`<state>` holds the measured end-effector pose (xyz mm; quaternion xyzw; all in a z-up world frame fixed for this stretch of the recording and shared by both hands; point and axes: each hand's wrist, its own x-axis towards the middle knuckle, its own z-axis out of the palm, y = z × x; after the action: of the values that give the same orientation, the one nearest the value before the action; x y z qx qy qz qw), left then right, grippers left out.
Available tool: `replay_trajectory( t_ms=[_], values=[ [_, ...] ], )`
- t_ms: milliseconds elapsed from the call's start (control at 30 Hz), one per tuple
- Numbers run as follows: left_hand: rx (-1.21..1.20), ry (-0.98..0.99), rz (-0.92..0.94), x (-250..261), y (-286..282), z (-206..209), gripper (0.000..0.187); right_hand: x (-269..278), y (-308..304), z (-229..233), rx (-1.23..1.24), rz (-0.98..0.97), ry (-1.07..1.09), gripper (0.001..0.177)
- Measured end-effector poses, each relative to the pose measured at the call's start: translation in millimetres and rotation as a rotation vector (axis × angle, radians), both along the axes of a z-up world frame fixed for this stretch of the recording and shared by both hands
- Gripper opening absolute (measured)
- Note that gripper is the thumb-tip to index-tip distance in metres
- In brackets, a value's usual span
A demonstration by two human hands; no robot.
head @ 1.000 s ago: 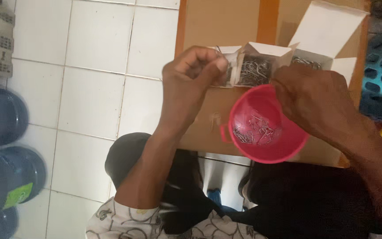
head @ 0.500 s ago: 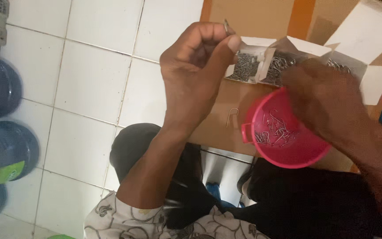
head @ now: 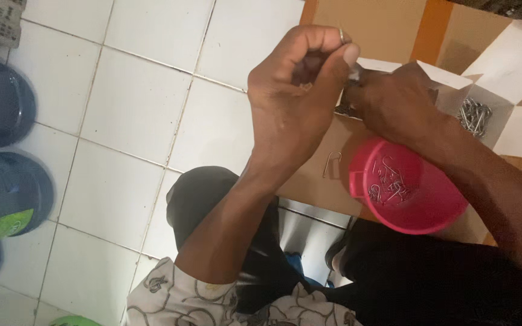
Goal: The person takes fishing hooks from a small bowl by hand and places them into cardboard boxes according to their size.
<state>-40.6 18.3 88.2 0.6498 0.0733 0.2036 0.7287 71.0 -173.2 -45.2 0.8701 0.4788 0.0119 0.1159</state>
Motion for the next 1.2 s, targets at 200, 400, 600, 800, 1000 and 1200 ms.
replay_trajectory(
  t_ms=[200,400,600,800,1000,1200],
  values=[
    [-0.033,0.034,-0.008,1,-1,0,0.002,-10,31,38,-0.109,-0.135,0.142,0.032],
    [0.006,0.032,0.001,1,-2,1,0.002,-6,29,19,0.225,0.036,0.039,0.016],
    [0.040,0.026,-0.011,1,-3,0,0.003,-3,29,14,0.084,-0.038,0.176,0.024],
    [0.034,0.023,0.004,2,-4,2,0.005,-1,27,10,0.302,0.164,-0.142,0.027],
    [0.088,-0.029,-0.011,1,-3,-1,0.005,-3,32,13,0.133,-0.149,0.129,0.039],
    [0.130,-0.041,-0.020,-2,-2,1,0.004,-5,38,33,-0.180,-0.240,0.308,0.046]
  ],
)
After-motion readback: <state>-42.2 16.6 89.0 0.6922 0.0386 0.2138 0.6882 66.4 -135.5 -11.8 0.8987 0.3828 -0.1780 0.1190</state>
